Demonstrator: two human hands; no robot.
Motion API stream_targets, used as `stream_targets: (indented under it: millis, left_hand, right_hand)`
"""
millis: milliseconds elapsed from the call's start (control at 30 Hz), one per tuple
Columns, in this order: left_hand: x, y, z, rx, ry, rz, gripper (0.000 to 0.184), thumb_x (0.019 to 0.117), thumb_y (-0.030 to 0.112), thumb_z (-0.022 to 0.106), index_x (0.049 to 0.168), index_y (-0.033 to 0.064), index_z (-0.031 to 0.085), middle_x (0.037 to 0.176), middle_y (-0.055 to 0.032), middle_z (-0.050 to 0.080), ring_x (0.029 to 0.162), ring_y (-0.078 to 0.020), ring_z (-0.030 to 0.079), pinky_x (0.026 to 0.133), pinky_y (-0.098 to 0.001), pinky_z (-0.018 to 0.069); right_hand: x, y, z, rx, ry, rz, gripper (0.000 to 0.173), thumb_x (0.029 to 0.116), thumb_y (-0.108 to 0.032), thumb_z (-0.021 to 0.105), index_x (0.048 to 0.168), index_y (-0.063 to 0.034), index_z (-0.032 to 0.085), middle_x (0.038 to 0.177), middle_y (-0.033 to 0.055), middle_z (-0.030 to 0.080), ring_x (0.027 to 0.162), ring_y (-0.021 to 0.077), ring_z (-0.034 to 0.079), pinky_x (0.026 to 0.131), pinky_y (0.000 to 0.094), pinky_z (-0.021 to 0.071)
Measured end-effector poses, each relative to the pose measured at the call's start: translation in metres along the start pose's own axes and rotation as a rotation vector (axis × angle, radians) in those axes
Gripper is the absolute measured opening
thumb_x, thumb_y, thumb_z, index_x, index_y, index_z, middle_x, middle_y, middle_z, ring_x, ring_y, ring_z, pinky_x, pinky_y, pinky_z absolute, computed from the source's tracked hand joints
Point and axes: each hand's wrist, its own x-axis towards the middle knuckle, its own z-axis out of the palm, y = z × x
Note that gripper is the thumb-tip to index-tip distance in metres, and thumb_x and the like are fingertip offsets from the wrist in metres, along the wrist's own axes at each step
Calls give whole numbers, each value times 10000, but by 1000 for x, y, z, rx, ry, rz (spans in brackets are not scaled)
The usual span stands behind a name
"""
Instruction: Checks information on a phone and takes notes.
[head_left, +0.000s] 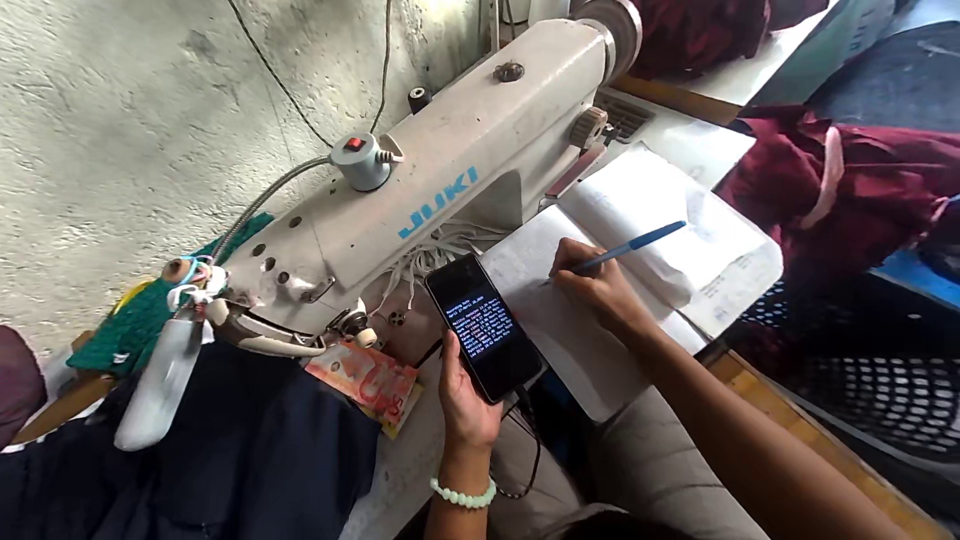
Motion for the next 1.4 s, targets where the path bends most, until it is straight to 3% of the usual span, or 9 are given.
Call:
stream_targets:
  millis: [200, 300, 467, 933, 1033, 1167, 1267, 1400]
  left_hand:
    - [-1, -1, 0, 42, -6, -2, 470, 1113, 373, 195, 1361, 100, 486, 1191, -130, 703, 1075, -245, 715, 874, -426, 615]
    - [-1, -1, 0, 25, 8, -14, 473, 1114, 378, 196, 1358, 103, 493, 1197, -135, 703, 1084, -254, 712, 880, -431, 613]
    - [0, -1, -2, 32, -22, -13, 462, 1110, 370, 204, 1388, 104, 461, 1227, -146, 685, 1107, -262, 702, 887, -435, 608]
    - [0, -1, -1, 1, -13, -42, 477, 1113, 383, 214, 1351, 96, 512, 1202, -147, 697, 1097, -260, 705, 895, -441, 604]
    - [0, -1, -3, 21, -30, -33, 459, 1113, 370, 206, 1396, 109, 456, 1218, -138, 688, 1106, -261, 701, 898, -440, 604]
    - [-1, -1, -1, 21, -5, -33, 472, 1114, 370, 205, 1316, 100, 535, 1162, -121, 715, 1072, -233, 716, 887, -420, 609]
    - [1, -2, -6, -12, -62, -39, 467, 1108, 381, 234, 1381, 104, 491, 1253, -159, 675, 1144, -284, 684, 928, -462, 588]
    - [1, -1, -4, -6, -43, -46, 463, 1109, 381, 233, 1388, 109, 483, 1251, -160, 675, 1142, -286, 685, 920, -465, 591]
  right_hand:
    - [-9, 6, -5, 74, 43, -52, 108, 876, -39, 618, 954, -110, 637, 711, -82, 609, 582, -19, 534, 535, 135, 442]
    - [-6, 7, -8, 79, 36, -60, 106, 856, -17, 640, 883, -119, 644, 697, -80, 642, 565, -22, 547, 519, 131, 442]
    - [-10, 7, -8, -101, -39, -108, 111, 825, -53, 592, 742, -127, 588, 647, -94, 535, 568, -38, 484, 518, 132, 379]
    - [-11, 10, -6, -195, -48, -121, 106, 853, -66, 609, 760, -115, 619, 659, -82, 553, 585, -36, 497, 536, 134, 390]
    - [-9, 8, -7, -274, -64, -159, 106, 841, -66, 605, 740, -98, 603, 647, -70, 528, 584, -36, 481, 534, 139, 370]
    - [-3, 4, -11, -434, -172, -262, 109, 825, -90, 613, 717, -73, 622, 658, -31, 557, 606, 6, 514, 546, 195, 403]
    - [1, 8, -15, -340, -180, -249, 99, 810, -50, 617, 712, -64, 625, 639, -45, 552, 584, -21, 494, 532, 155, 384]
    - [-2, 12, -14, -282, -145, -213, 101, 808, -41, 613, 713, -75, 617, 625, -63, 536, 565, -39, 469, 516, 138, 359]
